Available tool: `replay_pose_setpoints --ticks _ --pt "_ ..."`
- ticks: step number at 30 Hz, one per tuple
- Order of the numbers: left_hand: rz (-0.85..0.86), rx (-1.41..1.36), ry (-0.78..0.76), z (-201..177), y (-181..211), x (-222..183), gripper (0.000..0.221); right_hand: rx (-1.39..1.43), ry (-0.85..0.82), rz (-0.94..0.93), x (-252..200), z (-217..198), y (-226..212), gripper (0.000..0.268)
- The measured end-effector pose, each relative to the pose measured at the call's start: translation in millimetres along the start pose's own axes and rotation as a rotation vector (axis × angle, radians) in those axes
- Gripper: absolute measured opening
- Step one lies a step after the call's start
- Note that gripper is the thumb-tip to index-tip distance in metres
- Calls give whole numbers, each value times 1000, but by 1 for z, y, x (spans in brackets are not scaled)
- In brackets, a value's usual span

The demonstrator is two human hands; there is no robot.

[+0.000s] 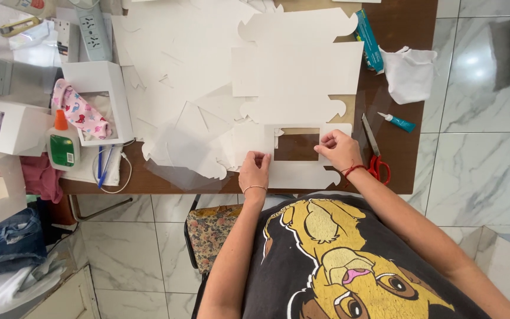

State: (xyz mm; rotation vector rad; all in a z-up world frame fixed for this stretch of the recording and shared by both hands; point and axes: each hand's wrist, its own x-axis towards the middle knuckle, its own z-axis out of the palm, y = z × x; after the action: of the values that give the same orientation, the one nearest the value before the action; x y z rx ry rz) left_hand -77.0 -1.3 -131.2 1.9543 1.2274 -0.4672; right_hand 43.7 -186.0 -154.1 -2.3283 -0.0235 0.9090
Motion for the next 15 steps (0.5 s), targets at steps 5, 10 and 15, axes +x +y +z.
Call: replay_pose_setpoints --ticks 5,10,15 --pt "45 51 17 -1 3 -3 22 -45 53 31 2 3 4 28" --pt "64 68 44 -4 5 -3 22 -37 65 34 5 4 5 30" --pt "110 100 71 -4 5 -2 21 -39 44 28 5 -1 0 25"
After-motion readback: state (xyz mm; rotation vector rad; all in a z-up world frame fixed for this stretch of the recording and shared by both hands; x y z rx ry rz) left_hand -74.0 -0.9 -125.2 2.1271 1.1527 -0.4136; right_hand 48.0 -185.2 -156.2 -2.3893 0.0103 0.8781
